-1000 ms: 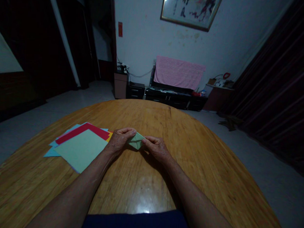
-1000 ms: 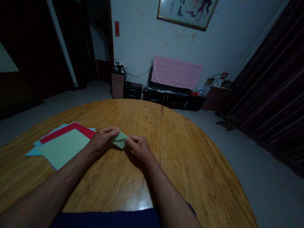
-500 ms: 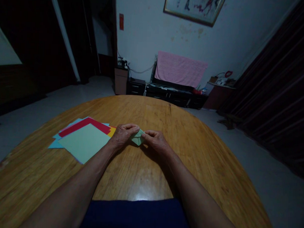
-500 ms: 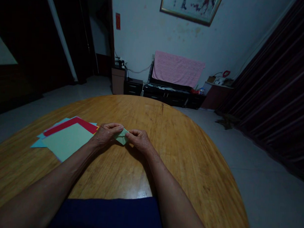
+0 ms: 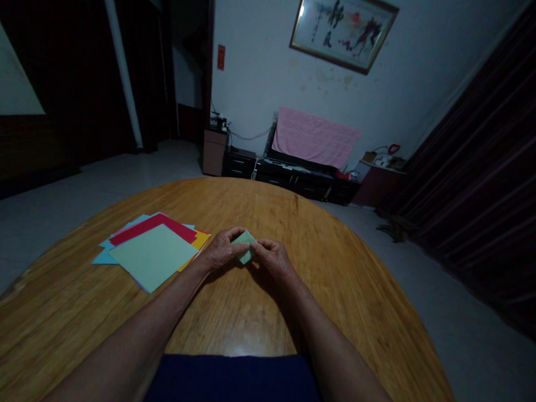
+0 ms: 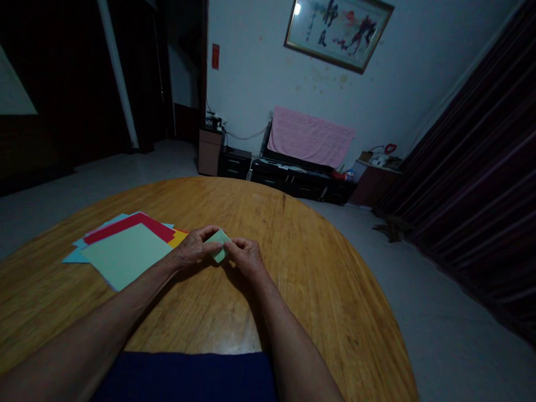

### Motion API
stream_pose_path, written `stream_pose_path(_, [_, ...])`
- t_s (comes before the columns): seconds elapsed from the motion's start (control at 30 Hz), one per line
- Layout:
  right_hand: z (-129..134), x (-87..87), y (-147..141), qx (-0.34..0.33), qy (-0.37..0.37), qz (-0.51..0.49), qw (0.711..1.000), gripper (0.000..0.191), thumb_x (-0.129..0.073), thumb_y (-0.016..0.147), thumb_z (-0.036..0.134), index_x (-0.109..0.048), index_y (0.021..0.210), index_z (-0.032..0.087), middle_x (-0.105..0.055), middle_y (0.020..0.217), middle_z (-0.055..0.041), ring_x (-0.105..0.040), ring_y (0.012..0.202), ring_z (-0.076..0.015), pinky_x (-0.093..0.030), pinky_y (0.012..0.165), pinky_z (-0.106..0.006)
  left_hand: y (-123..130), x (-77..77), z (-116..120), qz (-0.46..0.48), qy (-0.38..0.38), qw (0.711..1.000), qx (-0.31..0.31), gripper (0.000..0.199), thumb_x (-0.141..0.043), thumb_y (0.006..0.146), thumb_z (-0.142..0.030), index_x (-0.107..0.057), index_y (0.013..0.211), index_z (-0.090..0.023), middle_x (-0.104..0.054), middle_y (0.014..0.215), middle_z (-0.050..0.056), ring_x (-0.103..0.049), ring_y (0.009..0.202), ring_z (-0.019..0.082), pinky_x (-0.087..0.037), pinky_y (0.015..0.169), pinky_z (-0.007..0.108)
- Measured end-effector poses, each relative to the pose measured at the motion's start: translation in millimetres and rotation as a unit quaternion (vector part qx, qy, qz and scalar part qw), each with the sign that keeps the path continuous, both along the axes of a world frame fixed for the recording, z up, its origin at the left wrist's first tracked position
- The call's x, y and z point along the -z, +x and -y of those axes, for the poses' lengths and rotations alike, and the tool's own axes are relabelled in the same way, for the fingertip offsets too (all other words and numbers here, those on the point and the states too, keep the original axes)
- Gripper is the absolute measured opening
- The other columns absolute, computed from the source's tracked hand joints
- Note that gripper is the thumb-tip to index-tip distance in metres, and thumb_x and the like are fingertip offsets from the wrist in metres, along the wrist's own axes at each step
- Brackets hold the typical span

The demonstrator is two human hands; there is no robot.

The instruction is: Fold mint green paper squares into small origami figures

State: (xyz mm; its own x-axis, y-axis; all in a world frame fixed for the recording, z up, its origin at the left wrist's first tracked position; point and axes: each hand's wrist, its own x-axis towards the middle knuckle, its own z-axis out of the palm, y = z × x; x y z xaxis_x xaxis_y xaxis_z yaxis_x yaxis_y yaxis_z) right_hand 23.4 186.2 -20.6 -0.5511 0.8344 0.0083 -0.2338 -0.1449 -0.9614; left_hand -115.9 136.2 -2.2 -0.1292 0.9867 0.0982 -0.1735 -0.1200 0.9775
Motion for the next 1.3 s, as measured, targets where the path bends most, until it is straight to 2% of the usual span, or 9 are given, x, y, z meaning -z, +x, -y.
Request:
stream_pose_path(0.13, [4, -0.9, -2, 0.009, -0.034, -0.031, 0.999, 0.029, -0.077, 0.066, 0.041, -0.064, 0.073, 0.016, -0.060, 0.067, -0.0025, -0.056, 0.060, -0.0131, -0.045, 0.057, -0.026, -1, 3.3, -2, 0.000, -0.003, 1.000, -0.004, 0.039, -0.072, 0.064, -0.030, -0.061, 0.099, -0.018, -0.060, 0.074, 0.001, -0.055, 0.053, 0.011, -0.045, 0.046, 0.022])
stream_pose_path(0.33, [1, 2.4, 3, -0.011, -0.026, -0.020, 0.999, 0.029, -0.077, 0.066, 0.040, -0.067, 0.076, 0.014, -0.061, 0.066, -0.0034, -0.056, 0.060, -0.0133, -0.046, 0.059, -0.027, -7, 10.0, -5, 0.005, 0.003, 1.000, 0.029, 0.034, -0.066, 0.063, -0.018, -0.063, 0.097, -0.015, -0.063, 0.082, 0.003, -0.059, 0.065, 0.013, -0.047, 0.057, 0.024])
stream_pose_path(0.47, [-4, 7.1, 6, -0.012, -0.026, -0.019, 0.999, 0.028, -0.076, 0.067, 0.040, -0.066, 0.073, 0.014, -0.060, 0.064, -0.0029, -0.056, 0.059, -0.0126, -0.044, 0.058, -0.026, -9, 15.4, -8, 0.016, -0.012, 0.999, 0.034, 0.044, -0.061, 0.059, -0.012, -0.062, 0.103, -0.015, -0.064, 0.089, 0.005, -0.060, 0.070, 0.014, -0.048, 0.063, 0.027])
stream_pose_path(0.6, [-10, 12.6, 9, -0.006, 0.001, 0.017, 1.000, 0.029, -0.075, 0.066, 0.041, -0.066, 0.072, 0.015, -0.061, 0.064, -0.0038, -0.055, 0.059, -0.0131, -0.042, 0.056, -0.025, -14, 14.9, -10, -0.039, -0.016, 0.998, 0.039, 0.055, -0.060, 0.055, -0.008, -0.061, 0.111, -0.013, -0.066, 0.092, 0.007, -0.060, 0.074, 0.015, -0.047, 0.066, 0.026])
stream_pose_path(0.8, [-14, 16.2, 9, 0.001, 0.054, 0.091, 0.994, 0.028, -0.073, 0.068, 0.043, -0.065, 0.071, 0.016, -0.058, 0.058, -0.0013, -0.051, 0.054, -0.0116, -0.038, 0.051, -0.024, -17, 8.6, -10, -0.133, -0.024, 0.991, -0.005, 0.029, -0.066, 0.065, -0.026, -0.066, 0.091, -0.014, -0.063, 0.074, 0.002, -0.054, 0.060, 0.011, -0.042, 0.055, 0.023])
stream_pose_path(0.97, [-19, 10.8, 6, 0.040, 0.101, 0.088, 0.990, 0.026, -0.072, 0.065, 0.037, -0.068, 0.079, 0.015, -0.062, 0.065, -0.0013, -0.052, 0.056, -0.0113, -0.040, 0.054, -0.024, -14, 3.9, -6, -0.101, -0.078, 0.991, -0.038, 0.022, -0.065, 0.059, -0.021, -0.064, 0.080, -0.014, -0.057, 0.058, -0.003, -0.048, 0.048, 0.008, -0.035, 0.047, 0.021])
stream_pose_path(1.07, [-21, 6.2, 5, 0.050, 0.113, 0.085, 0.989, 0.027, -0.074, 0.060, 0.034, -0.068, 0.080, 0.016, -0.064, 0.067, -0.0015, -0.054, 0.057, -0.0121, -0.041, 0.056, -0.026, -14, 7.6, -5, -0.108, -0.105, 0.988, -0.008, 0.023, -0.064, 0.059, -0.018, -0.065, 0.082, -0.015, -0.056, 0.054, -0.003, -0.045, 0.044, 0.008, -0.031, 0.043, 0.020])
stream_pose_path(1.17, [-21, 1.1, 4, 0.063, 0.101, 0.064, 0.991, 0.032, -0.077, 0.058, 0.034, -0.067, 0.083, 0.017, -0.065, 0.072, -0.0022, -0.057, 0.062, -0.0139, -0.044, 0.060, -0.028, -15, 13.9, -7, -0.096, -0.119, 0.988, 0.030, 0.016, -0.063, 0.061, -0.018, -0.066, 0.076, -0.014, -0.055, 0.052, -0.002, -0.044, 0.042, 0.008, -0.029, 0.042, 0.020])
stream_pose_path(1.3, [-20, -3.7, 6, 0.110, 0.035, 0.005, 0.993, 0.044, -0.077, 0.063, 0.039, -0.062, 0.100, 0.020, -0.067, 0.085, -0.0039, -0.061, 0.070, -0.0148, -0.047, 0.066, -0.029, -16, 15.0, -12, -0.010, -0.144, 0.989, -0.023, 0.011, -0.066, 0.060, -0.016, -0.062, 0.070, -0.014, -0.057, 0.052, -0.001, -0.048, 0.043, 0.007, -0.034, 0.044, 0.019])
